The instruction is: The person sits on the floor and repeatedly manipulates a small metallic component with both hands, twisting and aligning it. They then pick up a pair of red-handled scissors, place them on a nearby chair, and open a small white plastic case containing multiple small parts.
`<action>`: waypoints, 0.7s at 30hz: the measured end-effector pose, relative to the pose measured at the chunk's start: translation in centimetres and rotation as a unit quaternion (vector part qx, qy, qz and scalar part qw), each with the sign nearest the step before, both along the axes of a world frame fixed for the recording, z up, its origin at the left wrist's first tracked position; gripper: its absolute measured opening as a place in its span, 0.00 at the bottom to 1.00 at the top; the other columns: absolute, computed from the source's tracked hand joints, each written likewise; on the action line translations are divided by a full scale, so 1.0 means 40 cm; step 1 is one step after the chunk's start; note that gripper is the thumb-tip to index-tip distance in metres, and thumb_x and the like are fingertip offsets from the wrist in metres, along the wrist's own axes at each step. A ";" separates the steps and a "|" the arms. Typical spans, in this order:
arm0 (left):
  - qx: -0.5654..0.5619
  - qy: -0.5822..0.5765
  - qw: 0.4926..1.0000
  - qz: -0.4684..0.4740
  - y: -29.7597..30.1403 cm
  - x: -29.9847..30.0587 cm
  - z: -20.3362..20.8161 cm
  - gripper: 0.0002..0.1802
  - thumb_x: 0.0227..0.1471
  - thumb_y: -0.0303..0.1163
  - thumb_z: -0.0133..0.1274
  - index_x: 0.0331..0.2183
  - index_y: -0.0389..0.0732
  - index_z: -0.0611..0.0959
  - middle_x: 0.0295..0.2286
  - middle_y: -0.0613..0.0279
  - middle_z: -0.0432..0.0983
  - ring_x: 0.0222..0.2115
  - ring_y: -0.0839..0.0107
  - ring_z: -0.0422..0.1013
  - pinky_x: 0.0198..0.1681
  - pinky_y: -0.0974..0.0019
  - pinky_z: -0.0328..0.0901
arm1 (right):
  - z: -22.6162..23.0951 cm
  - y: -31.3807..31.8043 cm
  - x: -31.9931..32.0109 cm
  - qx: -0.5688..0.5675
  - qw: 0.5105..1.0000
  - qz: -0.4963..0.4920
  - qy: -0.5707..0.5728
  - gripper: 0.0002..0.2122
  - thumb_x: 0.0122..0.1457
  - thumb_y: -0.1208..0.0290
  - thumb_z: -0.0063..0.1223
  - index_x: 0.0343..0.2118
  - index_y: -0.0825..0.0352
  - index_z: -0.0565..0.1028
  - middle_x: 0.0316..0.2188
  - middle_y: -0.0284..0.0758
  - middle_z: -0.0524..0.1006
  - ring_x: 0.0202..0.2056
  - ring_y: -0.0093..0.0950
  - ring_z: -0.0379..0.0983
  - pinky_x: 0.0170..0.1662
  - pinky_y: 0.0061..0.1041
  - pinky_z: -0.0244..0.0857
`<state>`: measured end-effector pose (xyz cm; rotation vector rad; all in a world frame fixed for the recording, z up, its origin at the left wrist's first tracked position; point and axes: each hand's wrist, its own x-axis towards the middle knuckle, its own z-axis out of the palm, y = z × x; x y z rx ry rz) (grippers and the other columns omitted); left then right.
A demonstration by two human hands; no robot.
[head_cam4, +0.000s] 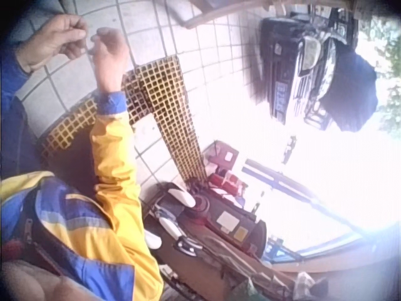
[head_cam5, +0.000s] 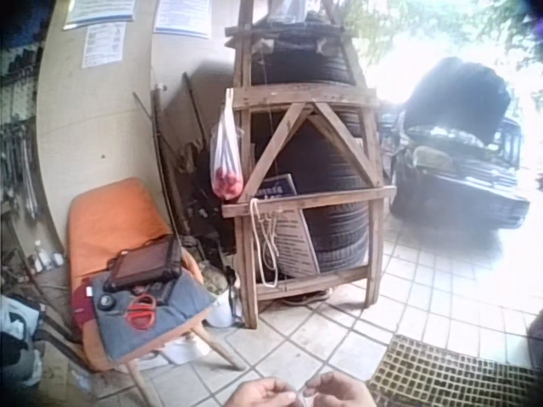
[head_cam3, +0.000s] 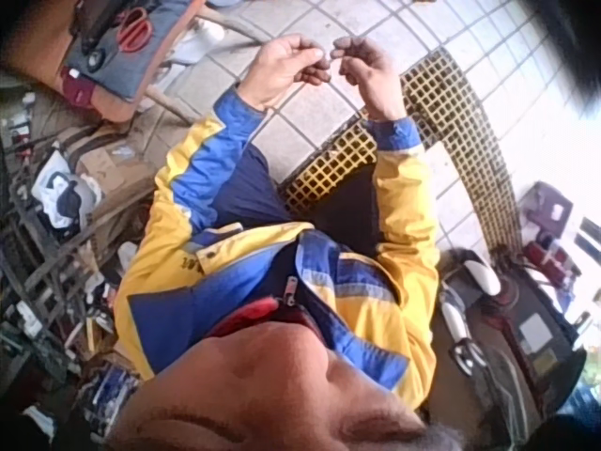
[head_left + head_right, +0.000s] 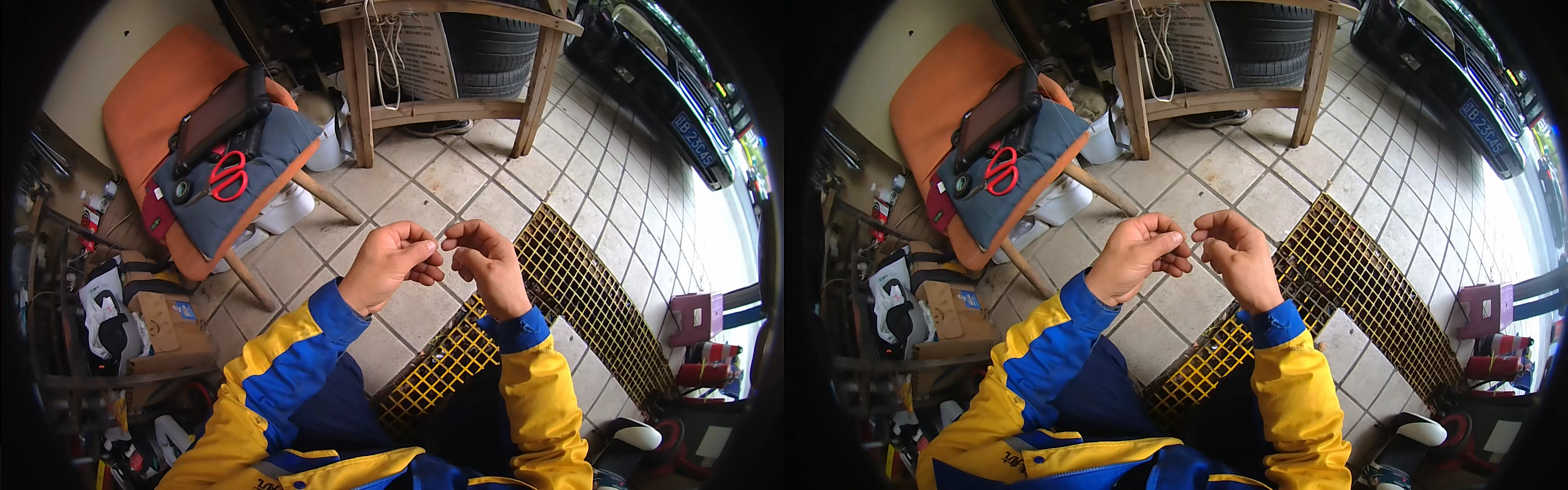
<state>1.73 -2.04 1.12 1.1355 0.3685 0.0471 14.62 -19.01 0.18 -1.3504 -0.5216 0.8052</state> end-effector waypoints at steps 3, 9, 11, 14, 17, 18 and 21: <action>0.017 -0.003 1.000 -0.001 -0.001 0.001 0.001 0.08 0.69 0.31 0.54 0.44 0.36 0.79 0.35 0.58 0.83 0.35 0.69 0.82 0.40 0.66 0.78 | -0.002 0.007 -0.006 0.010 0.998 -0.005 -0.068 0.10 0.65 0.79 0.55 0.47 0.73 0.79 0.35 0.31 0.82 0.36 0.19 0.76 0.44 0.19 0.71; 0.013 -0.026 0.999 0.038 -0.007 0.006 -0.002 0.07 0.67 0.29 0.55 0.42 0.35 0.80 0.34 0.57 0.83 0.33 0.68 0.82 0.38 0.65 0.78 | 0.006 0.000 -0.001 -0.045 0.998 -0.011 -0.049 0.08 0.67 0.72 0.59 0.36 0.74 0.81 0.32 0.30 0.82 0.36 0.17 0.74 0.44 0.20 0.69; 0.010 -0.036 0.998 0.042 -0.007 0.007 -0.004 0.07 0.68 0.29 0.54 0.42 0.35 0.80 0.35 0.57 0.83 0.34 0.68 0.82 0.40 0.65 0.78 | 0.010 0.000 0.000 -0.056 0.998 -0.012 -0.034 0.08 0.67 0.72 0.58 0.35 0.73 0.82 0.32 0.29 0.82 0.37 0.18 0.74 0.43 0.21 0.68; 0.003 -0.066 0.996 0.053 -0.009 0.009 -0.006 0.06 0.68 0.29 0.52 0.42 0.36 0.80 0.38 0.57 0.83 0.37 0.68 0.82 0.43 0.65 0.78 | 0.013 0.000 0.000 -0.039 0.999 -0.024 -0.002 0.07 0.66 0.72 0.57 0.34 0.70 0.82 0.28 0.25 0.79 0.31 0.15 0.70 0.36 0.18 0.65; -0.025 -0.095 0.994 0.054 -0.006 0.006 -0.003 0.07 0.68 0.29 0.51 0.42 0.37 0.80 0.40 0.57 0.82 0.43 0.71 0.78 0.51 0.64 0.73 | 0.015 -0.004 0.004 -0.032 0.999 -0.016 0.038 0.07 0.66 0.71 0.55 0.33 0.66 0.82 0.19 0.18 0.69 0.20 0.09 0.55 0.23 0.15 0.46; -0.036 -0.108 0.992 0.058 -0.006 0.007 -0.003 0.07 0.69 0.30 0.51 0.42 0.37 0.80 0.40 0.58 0.82 0.44 0.72 0.77 0.53 0.64 0.72 | 0.014 -0.005 0.005 -0.033 0.998 -0.012 0.042 0.07 0.66 0.72 0.55 0.33 0.66 0.82 0.19 0.18 0.69 0.19 0.09 0.55 0.23 0.15 0.46; -0.011 -0.110 0.991 0.077 -0.004 0.009 -0.001 0.07 0.69 0.31 0.51 0.43 0.37 0.80 0.41 0.59 0.82 0.45 0.74 0.76 0.56 0.65 0.68 | 0.016 -0.011 0.008 -0.044 0.998 -0.005 0.045 0.07 0.66 0.72 0.55 0.33 0.67 0.82 0.22 0.21 0.73 0.23 0.11 0.62 0.26 0.15 0.54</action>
